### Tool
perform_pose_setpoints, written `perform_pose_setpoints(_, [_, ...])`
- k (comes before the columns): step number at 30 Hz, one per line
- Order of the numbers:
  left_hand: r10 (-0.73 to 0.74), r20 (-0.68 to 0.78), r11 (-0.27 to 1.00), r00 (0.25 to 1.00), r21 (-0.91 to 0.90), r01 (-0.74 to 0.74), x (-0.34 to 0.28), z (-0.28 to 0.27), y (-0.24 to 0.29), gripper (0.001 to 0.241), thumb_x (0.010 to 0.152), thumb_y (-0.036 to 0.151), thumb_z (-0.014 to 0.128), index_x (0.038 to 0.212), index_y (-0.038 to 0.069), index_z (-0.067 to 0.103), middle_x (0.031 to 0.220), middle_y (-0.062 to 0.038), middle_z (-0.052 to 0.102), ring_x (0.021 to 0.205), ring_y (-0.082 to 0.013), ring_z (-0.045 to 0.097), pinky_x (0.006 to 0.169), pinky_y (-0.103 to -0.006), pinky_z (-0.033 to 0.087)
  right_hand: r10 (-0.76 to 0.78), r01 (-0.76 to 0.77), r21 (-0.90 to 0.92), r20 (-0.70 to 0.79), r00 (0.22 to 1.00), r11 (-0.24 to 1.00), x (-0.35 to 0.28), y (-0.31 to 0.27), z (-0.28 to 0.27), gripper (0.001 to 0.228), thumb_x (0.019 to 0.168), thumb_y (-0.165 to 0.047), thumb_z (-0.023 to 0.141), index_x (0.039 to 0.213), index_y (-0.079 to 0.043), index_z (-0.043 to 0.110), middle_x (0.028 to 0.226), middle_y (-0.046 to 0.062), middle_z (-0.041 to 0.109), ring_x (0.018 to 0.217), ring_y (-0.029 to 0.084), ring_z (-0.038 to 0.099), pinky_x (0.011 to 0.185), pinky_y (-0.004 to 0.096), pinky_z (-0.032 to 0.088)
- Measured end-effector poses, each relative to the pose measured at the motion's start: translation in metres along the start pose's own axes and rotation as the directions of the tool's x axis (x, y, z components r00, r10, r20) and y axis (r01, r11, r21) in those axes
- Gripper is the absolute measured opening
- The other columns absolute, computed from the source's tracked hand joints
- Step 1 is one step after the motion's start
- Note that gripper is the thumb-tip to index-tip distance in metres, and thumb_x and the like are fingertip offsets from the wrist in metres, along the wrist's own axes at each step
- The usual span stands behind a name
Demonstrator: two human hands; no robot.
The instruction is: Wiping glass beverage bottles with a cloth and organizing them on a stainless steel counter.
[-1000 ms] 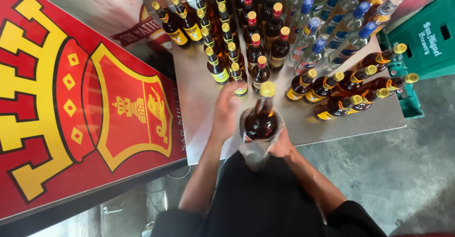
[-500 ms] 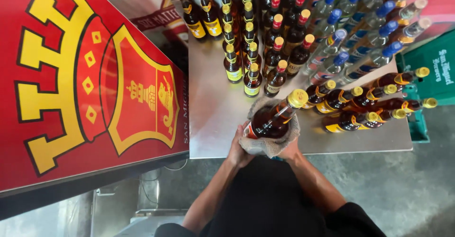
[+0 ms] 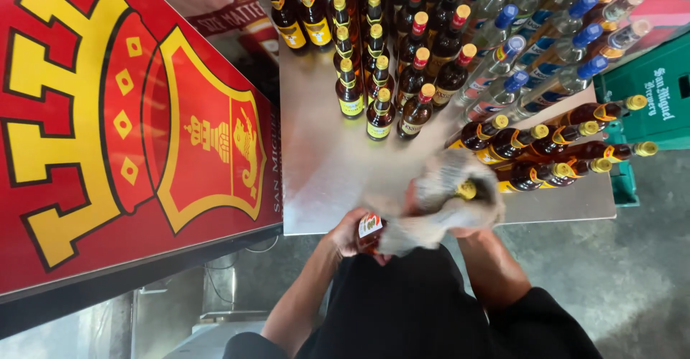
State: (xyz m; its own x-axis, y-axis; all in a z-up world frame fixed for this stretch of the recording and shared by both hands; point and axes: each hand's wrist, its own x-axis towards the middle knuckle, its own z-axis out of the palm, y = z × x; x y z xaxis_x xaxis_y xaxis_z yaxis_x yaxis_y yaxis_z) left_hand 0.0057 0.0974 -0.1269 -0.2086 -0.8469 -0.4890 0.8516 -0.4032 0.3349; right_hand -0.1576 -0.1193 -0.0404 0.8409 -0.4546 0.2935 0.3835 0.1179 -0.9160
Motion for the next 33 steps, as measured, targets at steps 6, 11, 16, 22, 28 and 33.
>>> perform_pose_setpoints(6, [0.064, -0.117, 0.978, 0.991, -0.190, -0.086, -0.021, 0.077, 0.019, 0.055, 0.098, 0.050, 0.044, 0.139, 0.016, 0.057, 0.127, -0.012, 0.071, 0.112, -0.0352, 0.070, 0.078, -0.0609, 0.060, -0.029, 0.029, 0.004, -0.044, 0.999, 1.000, 0.003, 0.008, 0.001, 0.085, 0.076, -0.032, 0.085, 0.145, -0.010, 0.040, 0.141, 0.006, 0.053, 0.129, 0.021, 0.054, 0.107, 0.040, 0.045])
perform_pose_setpoints(11, [0.335, -0.165, 0.937, 0.928, -0.047, -0.346, -0.017, 0.081, 0.023, 0.045, 0.100, 0.056, 0.052, 0.127, 0.020, 0.056, 0.105, -0.006, 0.068, 0.082, -0.0228, 0.067, 0.053, -0.0392, 0.052, -0.051, 0.051, 0.005, -0.077, 0.996, 0.999, 0.000, 0.023, 0.000, 0.079, 0.078, -0.043, 0.080, 0.139, -0.008, 0.044, 0.138, 0.007, 0.054, 0.126, 0.022, 0.054, 0.104, 0.043, 0.043])
perform_pose_setpoints(16, [0.116, -0.095, 0.993, 0.989, 0.006, -0.116, -0.009, 0.036, 0.023, 0.052, 0.098, 0.061, 0.055, 0.126, 0.017, 0.056, 0.101, -0.007, 0.066, 0.075, -0.0232, 0.064, 0.048, -0.0338, 0.047, -0.061, 0.049, -0.162, -0.069, 0.996, 0.986, 0.007, 0.028, 0.001, 0.066, 0.079, -0.035, 0.080, 0.132, -0.008, 0.051, 0.129, 0.006, 0.058, 0.119, 0.020, 0.057, 0.100, 0.040, 0.046])
perform_pose_setpoints(22, [0.167, -0.058, 0.981, 0.984, -0.092, -0.172, -0.005, 0.056, 0.018, 0.049, 0.093, 0.059, 0.057, 0.126, 0.022, 0.056, 0.107, -0.002, 0.065, 0.081, -0.0210, 0.065, 0.051, -0.0359, 0.047, -0.099, 0.061, -0.407, -0.075, 0.992, 0.912, 0.028, 0.004, 0.027, 0.049, 0.079, -0.024, 0.081, 0.121, -0.008, 0.061, 0.116, 0.006, 0.064, 0.107, 0.018, 0.063, 0.095, 0.036, 0.051])
perform_pose_setpoints(28, [0.326, -0.086, 0.930, 0.941, -0.150, -0.336, 0.007, 0.050, 0.021, 0.061, 0.096, 0.065, 0.056, 0.127, 0.013, 0.060, 0.105, -0.008, 0.068, 0.082, -0.0236, 0.067, 0.053, -0.0370, 0.051, -0.126, 0.058, -0.625, -0.065, 0.990, 0.779, 0.057, -0.051, 0.076, 0.032, 0.080, -0.013, 0.082, 0.110, -0.008, 0.071, 0.102, 0.006, 0.070, 0.096, 0.016, 0.068, 0.089, 0.032, 0.056])
perform_pose_setpoints(33, [0.241, -0.307, 0.856, 0.921, -0.381, -0.351, -0.011, 0.072, 0.034, 0.063, 0.095, 0.057, 0.047, 0.138, 0.012, 0.056, 0.120, -0.010, 0.071, 0.100, -0.0240, 0.073, 0.080, -0.0413, 0.063, 0.045, -0.051, -0.393, -0.026, 0.999, 0.918, 0.080, -0.104, 0.112, 0.035, 0.075, -0.010, 0.082, 0.106, -0.005, 0.067, 0.099, 0.005, 0.070, 0.094, 0.014, 0.067, 0.087, 0.034, 0.055])
